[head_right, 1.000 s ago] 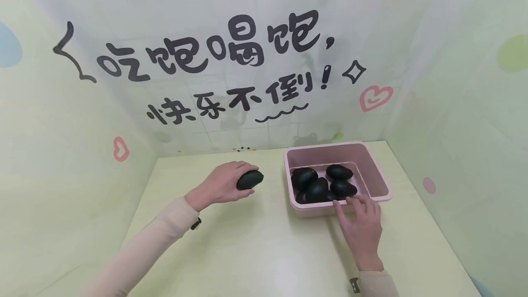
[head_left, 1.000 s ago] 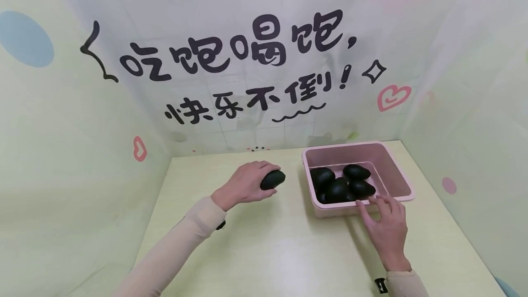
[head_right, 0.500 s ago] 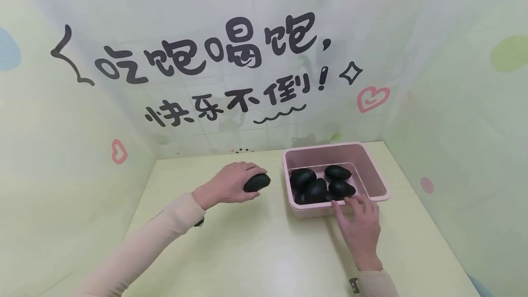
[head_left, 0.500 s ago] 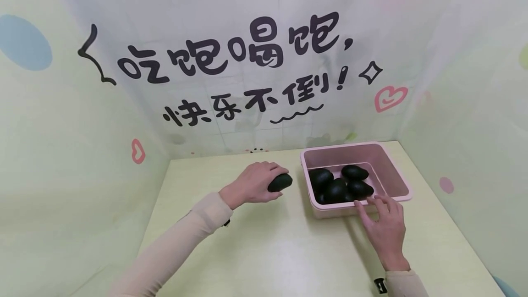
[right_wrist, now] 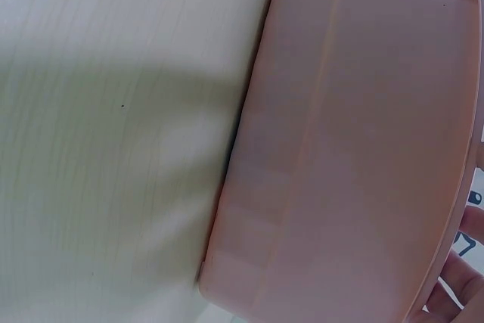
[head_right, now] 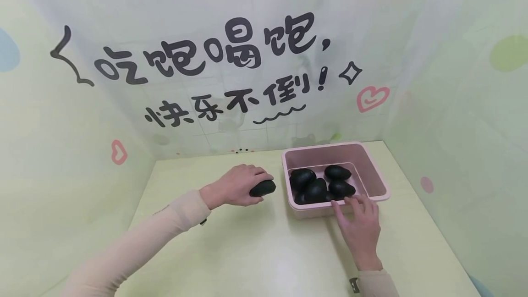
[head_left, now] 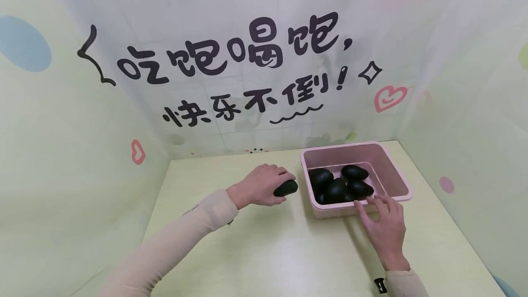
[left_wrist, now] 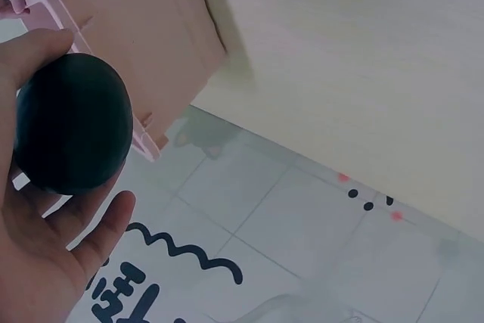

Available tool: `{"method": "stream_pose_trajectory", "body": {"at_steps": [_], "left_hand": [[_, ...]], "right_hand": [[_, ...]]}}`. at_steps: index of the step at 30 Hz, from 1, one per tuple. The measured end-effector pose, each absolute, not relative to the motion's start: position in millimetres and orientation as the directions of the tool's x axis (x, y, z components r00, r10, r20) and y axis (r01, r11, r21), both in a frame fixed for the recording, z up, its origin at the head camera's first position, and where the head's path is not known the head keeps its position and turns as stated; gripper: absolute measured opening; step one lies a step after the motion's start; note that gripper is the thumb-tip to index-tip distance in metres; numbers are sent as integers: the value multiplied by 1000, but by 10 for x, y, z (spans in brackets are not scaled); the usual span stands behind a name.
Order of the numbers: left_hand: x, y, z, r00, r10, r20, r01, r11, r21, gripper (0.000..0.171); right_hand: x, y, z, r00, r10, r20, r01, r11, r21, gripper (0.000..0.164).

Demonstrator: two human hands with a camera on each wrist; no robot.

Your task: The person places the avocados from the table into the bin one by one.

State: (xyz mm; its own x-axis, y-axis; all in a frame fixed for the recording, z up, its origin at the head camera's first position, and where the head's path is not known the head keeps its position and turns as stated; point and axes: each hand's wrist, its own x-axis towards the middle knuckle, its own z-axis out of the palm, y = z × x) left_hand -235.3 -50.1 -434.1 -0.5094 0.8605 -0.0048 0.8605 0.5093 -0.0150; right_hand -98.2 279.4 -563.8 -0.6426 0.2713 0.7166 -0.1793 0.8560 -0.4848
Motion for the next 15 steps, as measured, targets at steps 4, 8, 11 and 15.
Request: {"method": "stream_pose_trajectory", "body": {"at_steps": [4,8,11,15], "left_hand": [[-2374,-436,-4289,-489,872,12,872,489,-33,55],[-2395,-358,-4238,-452,892,-8,890,450,-78,53],[-2402,-293,-4226,-425,904,-48,900,416,-133,52],[-2387,-208,-4215,-403,911,-89,906,383,-179,54]], "right_hand": [[-977,2799,-5633,-639,272,720,-182,856,-484,33],[-975,2804,-5626,-636,274,722,-181,856,-485,33],[-976,2803,-5627,-642,281,713,-175,852,-493,33],[-981,2797,-5634,-657,282,699,-172,847,-503,33]]}}
